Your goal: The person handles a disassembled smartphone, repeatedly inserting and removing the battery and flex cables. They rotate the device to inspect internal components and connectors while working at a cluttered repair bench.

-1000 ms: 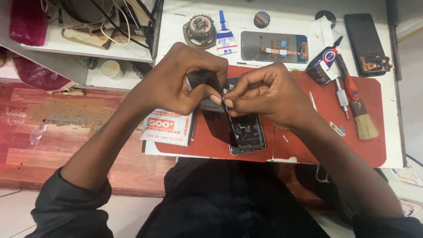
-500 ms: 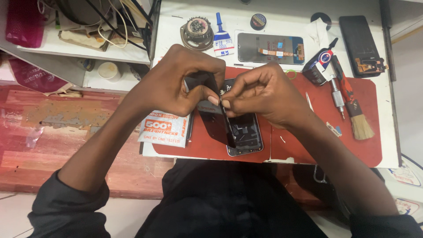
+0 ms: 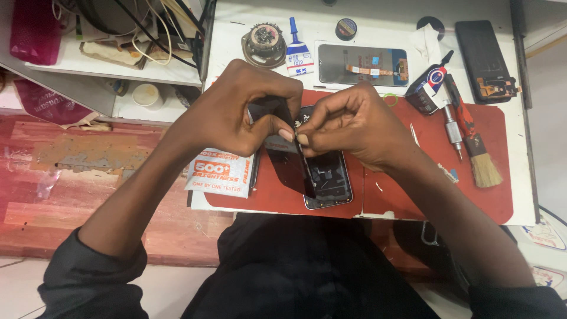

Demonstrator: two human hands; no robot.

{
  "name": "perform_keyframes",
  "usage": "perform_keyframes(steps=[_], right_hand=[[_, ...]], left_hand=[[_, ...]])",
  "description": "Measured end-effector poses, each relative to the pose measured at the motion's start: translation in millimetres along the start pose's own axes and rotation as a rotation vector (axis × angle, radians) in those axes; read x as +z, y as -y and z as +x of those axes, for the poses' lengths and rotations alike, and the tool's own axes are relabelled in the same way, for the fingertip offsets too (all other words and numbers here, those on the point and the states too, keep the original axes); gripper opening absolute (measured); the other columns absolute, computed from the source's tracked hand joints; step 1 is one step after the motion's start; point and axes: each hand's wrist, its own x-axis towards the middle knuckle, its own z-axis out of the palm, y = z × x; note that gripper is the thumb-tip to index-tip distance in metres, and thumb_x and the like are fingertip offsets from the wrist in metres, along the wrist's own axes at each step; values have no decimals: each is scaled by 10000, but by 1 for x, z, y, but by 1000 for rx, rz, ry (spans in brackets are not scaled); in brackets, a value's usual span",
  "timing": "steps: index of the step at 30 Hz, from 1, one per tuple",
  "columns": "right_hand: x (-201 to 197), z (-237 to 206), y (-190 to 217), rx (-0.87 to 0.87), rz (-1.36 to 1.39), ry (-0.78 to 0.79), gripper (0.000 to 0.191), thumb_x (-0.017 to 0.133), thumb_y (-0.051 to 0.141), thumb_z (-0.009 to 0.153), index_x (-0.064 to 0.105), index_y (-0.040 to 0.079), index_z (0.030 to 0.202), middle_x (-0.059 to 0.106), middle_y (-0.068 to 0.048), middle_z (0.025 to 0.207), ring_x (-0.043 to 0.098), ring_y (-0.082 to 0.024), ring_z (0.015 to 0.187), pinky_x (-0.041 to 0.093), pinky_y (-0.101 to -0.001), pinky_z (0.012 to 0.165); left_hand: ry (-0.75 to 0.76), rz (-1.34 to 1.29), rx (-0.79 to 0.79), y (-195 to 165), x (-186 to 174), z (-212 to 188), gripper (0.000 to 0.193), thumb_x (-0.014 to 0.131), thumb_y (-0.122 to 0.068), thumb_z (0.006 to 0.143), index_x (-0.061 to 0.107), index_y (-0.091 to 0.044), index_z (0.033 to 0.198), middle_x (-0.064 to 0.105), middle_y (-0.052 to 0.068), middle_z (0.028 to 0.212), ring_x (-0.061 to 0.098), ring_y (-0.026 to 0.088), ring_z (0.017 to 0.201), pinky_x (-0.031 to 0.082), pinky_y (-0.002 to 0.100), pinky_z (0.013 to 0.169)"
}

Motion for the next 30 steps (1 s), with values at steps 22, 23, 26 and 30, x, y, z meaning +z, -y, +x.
perform_keyframes(steps=[22,23,26,30], right_hand=[[-2,1,-2,1,10,6,61,769,-69,843,738,-64,895,771,-173,839,770,-166,746,676,-288,715],[-2,1,-2,4,11,5,59,767,-71,844,739,-66,895,771,-173,843,770,-166,747,676,-287,718],[-3,1,-3,9,16,1,57,763,-78,844,739,-69,895,773,-176,852,770,-168,753,676,-288,725],[-3,0,-4,5,31,7,61,755,-83,842,737,-70,899,773,-179,865,774,-174,766,678,-294,733]], left_hand=[[-1,12,14,0,1,1,123,610,27,678,599,-11,794,606,79,692,540,207,586,428,323,578],[-1,16,17,0,1,1,119,621,25,681,600,-10,793,604,79,690,535,210,584,422,327,576],[-2,-2,27,0,1,1,127,581,26,675,590,-17,794,605,72,702,553,200,597,445,316,589],[-6,15,20,0,1,1,104,617,19,694,596,-14,790,600,75,687,535,209,583,423,327,575]])
